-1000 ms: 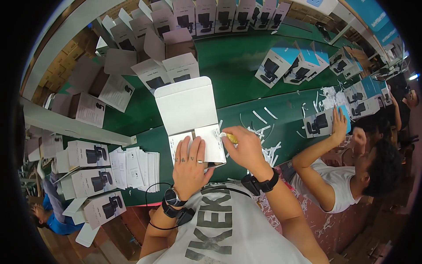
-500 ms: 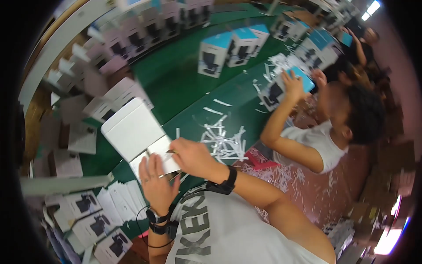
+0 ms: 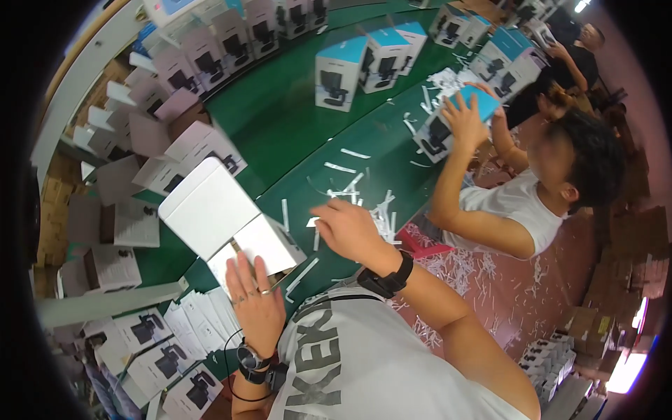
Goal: The person places a manual into a white box, applies a sticker to it, and closes the lid. They then apply a sticker to a blue box and place it inside the white box before setting it on a shelf.
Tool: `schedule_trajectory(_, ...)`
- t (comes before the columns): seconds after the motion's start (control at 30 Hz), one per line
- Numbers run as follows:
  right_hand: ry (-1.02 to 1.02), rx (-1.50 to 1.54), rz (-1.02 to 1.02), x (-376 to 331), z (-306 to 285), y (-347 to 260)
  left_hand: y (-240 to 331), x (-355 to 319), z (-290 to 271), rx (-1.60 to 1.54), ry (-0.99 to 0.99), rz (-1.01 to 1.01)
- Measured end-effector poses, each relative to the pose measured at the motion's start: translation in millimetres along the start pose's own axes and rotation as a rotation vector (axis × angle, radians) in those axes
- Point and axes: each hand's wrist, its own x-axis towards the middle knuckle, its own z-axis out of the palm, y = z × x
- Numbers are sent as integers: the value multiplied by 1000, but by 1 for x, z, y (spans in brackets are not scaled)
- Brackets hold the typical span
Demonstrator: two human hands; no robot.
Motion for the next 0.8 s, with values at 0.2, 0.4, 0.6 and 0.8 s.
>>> schedule_trajectory(0.2,-52,277,-377,63,29,-106,13,2,9,119,-92,-81)
schedule_trajectory(0.4,-117,110,-588,83,81,-129,-3,-17,21,-47,37,49)
schedule_trajectory(0.6,-135,139,-489,76,94,-126,-14,-17,23,-58,118,60)
schedule_trajectory(0.8,-212,260,-535,76,103,-120,-19,-19,22,-93,84,113)
